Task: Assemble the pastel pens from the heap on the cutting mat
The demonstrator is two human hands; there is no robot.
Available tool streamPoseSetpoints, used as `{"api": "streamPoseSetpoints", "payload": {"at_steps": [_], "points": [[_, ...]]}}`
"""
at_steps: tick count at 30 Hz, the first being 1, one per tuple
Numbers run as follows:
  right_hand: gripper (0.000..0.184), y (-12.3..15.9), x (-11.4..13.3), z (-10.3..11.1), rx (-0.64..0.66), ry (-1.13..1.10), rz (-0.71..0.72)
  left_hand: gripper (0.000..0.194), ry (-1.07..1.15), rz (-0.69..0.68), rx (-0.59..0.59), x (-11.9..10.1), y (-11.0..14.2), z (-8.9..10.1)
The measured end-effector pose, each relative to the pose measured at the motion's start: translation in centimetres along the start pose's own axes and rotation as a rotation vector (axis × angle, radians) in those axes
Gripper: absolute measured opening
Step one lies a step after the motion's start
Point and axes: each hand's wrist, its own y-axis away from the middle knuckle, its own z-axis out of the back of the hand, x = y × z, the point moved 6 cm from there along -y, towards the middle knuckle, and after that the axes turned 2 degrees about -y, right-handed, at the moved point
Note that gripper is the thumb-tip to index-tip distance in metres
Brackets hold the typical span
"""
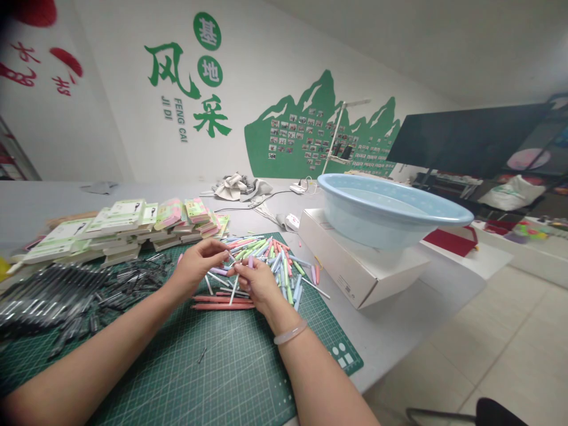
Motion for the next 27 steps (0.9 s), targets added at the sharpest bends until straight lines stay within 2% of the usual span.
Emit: {"api": "streamPoseSetpoints", "payload": {"at_steps": [4, 9, 18, 22, 27], "points": [[0.018, 0.0, 0.5, -0.5, -0.032, 0.253, 0.106, 0.027, 0.038, -0.034, -0.045, -1.3, -0.1, 0.9], [0.010, 0.4, 1.3, -0.6, -0.135, 0.559, 0.177, 0.025, -0.010, -0.114, 0.005, -3.1, 0.3, 0.2], [0.007, 0.5, 1.6, -1.0, -0.118, 0.697, 0.239, 0.014, -0.278, -0.205, 0.010, -3.8, 1.1, -0.7], [0.013, 0.7, 2.3, -0.9, -0.134, 0.798, 0.306, 0.011, -0.399, -0.241, 0.019, -3.9, 1.3, -0.9], [0.017, 1.4, 3.4, -0.6, -0.209, 1.007, 0.355, 0.012, -0.292, -0.225, 0.055, -3.3, 1.4, -1.3]]}}
